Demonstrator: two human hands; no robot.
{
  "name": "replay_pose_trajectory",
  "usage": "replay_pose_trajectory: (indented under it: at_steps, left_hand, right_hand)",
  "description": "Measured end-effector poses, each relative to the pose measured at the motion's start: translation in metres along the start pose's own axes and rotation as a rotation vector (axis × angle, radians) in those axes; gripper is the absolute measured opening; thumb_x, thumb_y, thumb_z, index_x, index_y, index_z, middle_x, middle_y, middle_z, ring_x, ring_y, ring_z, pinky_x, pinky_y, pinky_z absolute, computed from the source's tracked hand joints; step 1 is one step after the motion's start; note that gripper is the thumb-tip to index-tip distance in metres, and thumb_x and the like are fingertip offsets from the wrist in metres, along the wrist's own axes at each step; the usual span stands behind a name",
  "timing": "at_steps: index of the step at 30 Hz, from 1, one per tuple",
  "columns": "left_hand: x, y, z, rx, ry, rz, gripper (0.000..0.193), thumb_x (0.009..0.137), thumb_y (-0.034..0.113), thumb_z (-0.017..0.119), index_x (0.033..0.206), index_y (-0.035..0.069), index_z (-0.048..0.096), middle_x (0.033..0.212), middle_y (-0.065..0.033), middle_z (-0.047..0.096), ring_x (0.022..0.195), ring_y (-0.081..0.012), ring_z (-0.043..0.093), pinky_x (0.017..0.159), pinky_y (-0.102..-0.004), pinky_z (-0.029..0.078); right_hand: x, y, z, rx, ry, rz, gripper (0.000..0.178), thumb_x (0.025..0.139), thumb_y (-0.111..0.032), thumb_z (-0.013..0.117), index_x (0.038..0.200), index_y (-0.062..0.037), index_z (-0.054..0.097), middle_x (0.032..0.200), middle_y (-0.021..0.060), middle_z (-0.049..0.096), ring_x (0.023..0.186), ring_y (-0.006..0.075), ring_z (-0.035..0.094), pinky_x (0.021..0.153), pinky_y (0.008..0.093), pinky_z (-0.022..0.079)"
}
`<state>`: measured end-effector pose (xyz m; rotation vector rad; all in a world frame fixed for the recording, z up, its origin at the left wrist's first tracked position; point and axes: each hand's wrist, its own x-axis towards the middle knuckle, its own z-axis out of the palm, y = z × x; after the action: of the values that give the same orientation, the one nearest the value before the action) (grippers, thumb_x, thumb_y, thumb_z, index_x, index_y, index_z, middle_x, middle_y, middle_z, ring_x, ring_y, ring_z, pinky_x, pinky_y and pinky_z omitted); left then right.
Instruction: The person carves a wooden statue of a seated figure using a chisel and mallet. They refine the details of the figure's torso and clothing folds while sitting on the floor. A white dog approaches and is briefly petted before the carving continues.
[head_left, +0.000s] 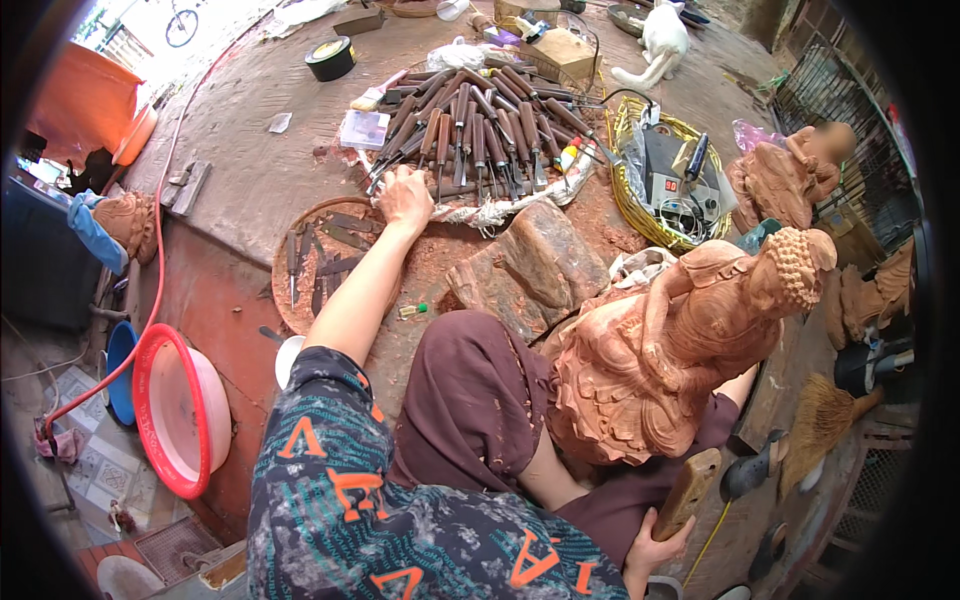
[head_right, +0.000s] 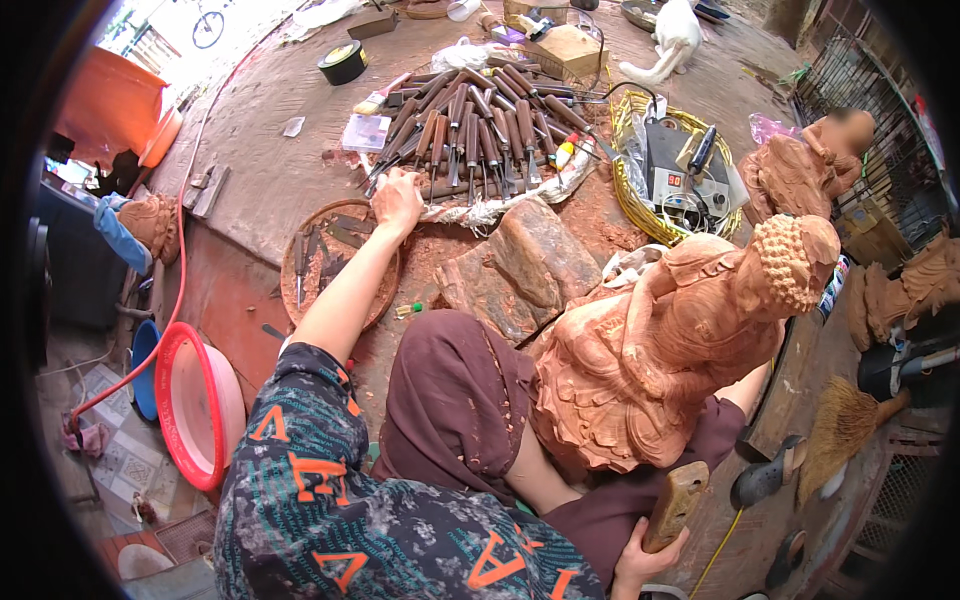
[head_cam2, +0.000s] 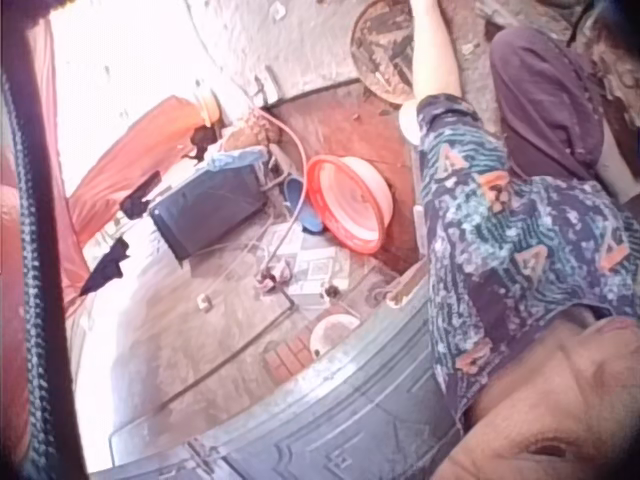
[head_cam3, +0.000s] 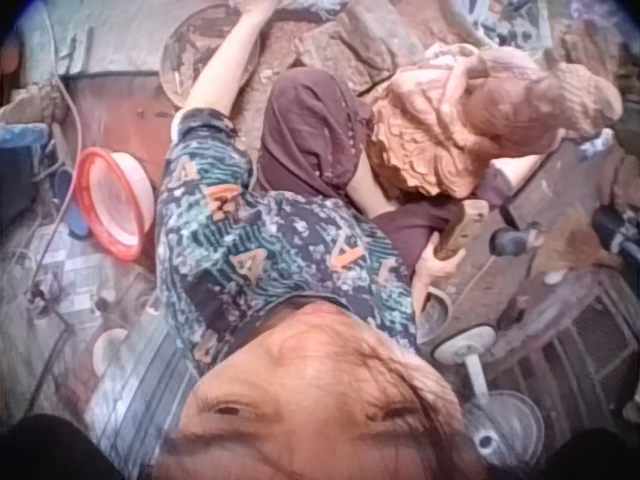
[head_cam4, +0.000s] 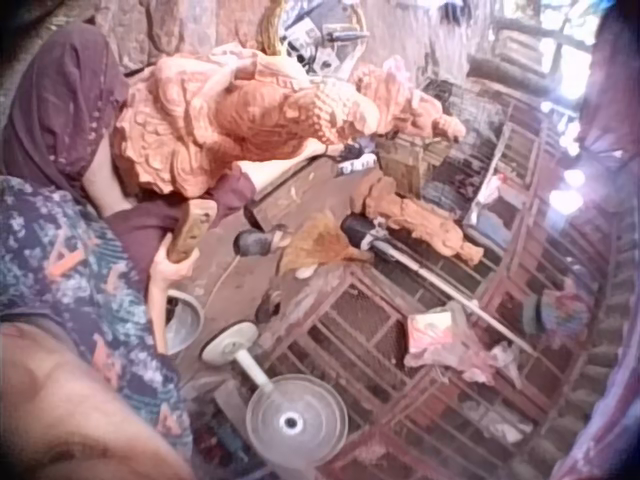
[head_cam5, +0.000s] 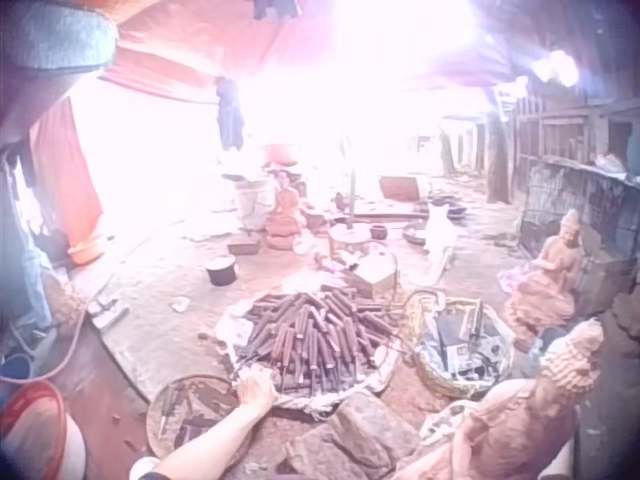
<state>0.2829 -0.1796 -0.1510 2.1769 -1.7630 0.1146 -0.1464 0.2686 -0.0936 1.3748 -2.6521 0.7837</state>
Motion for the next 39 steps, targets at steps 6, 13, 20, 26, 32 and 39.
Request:
replay_pose_trajectory:
  at_steps: [6, 13, 20, 26, 32, 39]
  left_hand:
    - [0.006, -0.023, 0.001, -0.072, 0.096, 0.019, 0.019, 0.081, 0.009, 0.059, 0.098, 0.009, 0.067, 0.111, -0.0097, 0.058, 0.109, -0.0314, 0.051, 0.094, -0.0426, 0.043]
    - [0.021, -0.036, 0.012, 0.009, 0.197, -0.080, 0.025, 0.081, 0.012, 0.060, 0.106, 0.007, 0.060, 0.117, -0.0136, 0.055, 0.116, -0.0326, 0.047, 0.096, -0.0481, 0.042]
    - [0.018, -0.013, -0.004, 0.010, -0.061, -0.039, 0.024, 0.083, 0.016, 0.058, 0.106, 0.008, 0.064, 0.114, -0.0150, 0.057, 0.112, -0.0338, 0.051, 0.093, -0.0455, 0.044]
    - [0.007, -0.001, 0.008, 0.029, -0.036, 0.083, 0.018, 0.083, 0.016, 0.059, 0.100, 0.010, 0.060, 0.109, -0.0129, 0.056, 0.106, -0.0326, 0.050, 0.087, -0.0475, 0.044]
    - [0.015, -0.003, 0.006, -0.010, 0.125, -0.019, 0.029, 0.082, 0.022, 0.063, 0.108, 0.011, 0.057, 0.119, -0.0176, 0.051, 0.114, -0.0352, 0.047, 0.093, -0.0502, 0.039]
    - [0.022, -0.015, 0.005, 0.063, -0.080, -0.162, 0.034, 0.081, 0.026, 0.060, 0.111, 0.009, 0.062, 0.129, -0.0180, 0.047, 0.125, -0.0366, 0.040, 0.098, -0.0528, 0.036]
  right_hand:
    - [0.000, 0.002, 0.001, 0.005, -0.007, 0.002, 0.065, 0.074, -0.021, 0.075, 0.121, 0.0117, 0.046, 0.105, 0.0300, 0.059, 0.097, 0.0460, 0.057, 0.085, 0.0474, 0.044]
    - [0.003, -0.004, -0.001, -0.024, -0.008, -0.026, 0.060, 0.073, -0.023, 0.075, 0.117, 0.0086, 0.048, 0.099, 0.0272, 0.059, 0.092, 0.0462, 0.057, 0.081, 0.0484, 0.043]
    - [0.005, -0.008, -0.002, -0.012, 0.026, -0.069, 0.055, 0.074, -0.023, 0.074, 0.112, 0.0071, 0.050, 0.094, 0.0254, 0.059, 0.088, 0.0460, 0.057, 0.077, 0.0484, 0.043]
    - [0.007, -0.011, -0.004, 0.005, -0.018, -0.046, 0.057, 0.074, -0.022, 0.074, 0.115, 0.0083, 0.049, 0.095, 0.0262, 0.060, 0.088, 0.0465, 0.058, 0.077, 0.0480, 0.044]
    - [0.000, 0.000, -0.003, -0.015, -0.092, 0.133, 0.074, 0.075, -0.031, 0.075, 0.127, 0.0108, 0.044, 0.120, 0.0312, 0.054, 0.109, 0.0466, 0.052, 0.094, 0.0499, 0.039]
    - [0.002, -0.007, -0.005, 0.027, -0.082, 0.135, 0.073, 0.075, -0.028, 0.075, 0.127, 0.0123, 0.043, 0.119, 0.0325, 0.054, 0.108, 0.0475, 0.052, 0.094, 0.0492, 0.039]
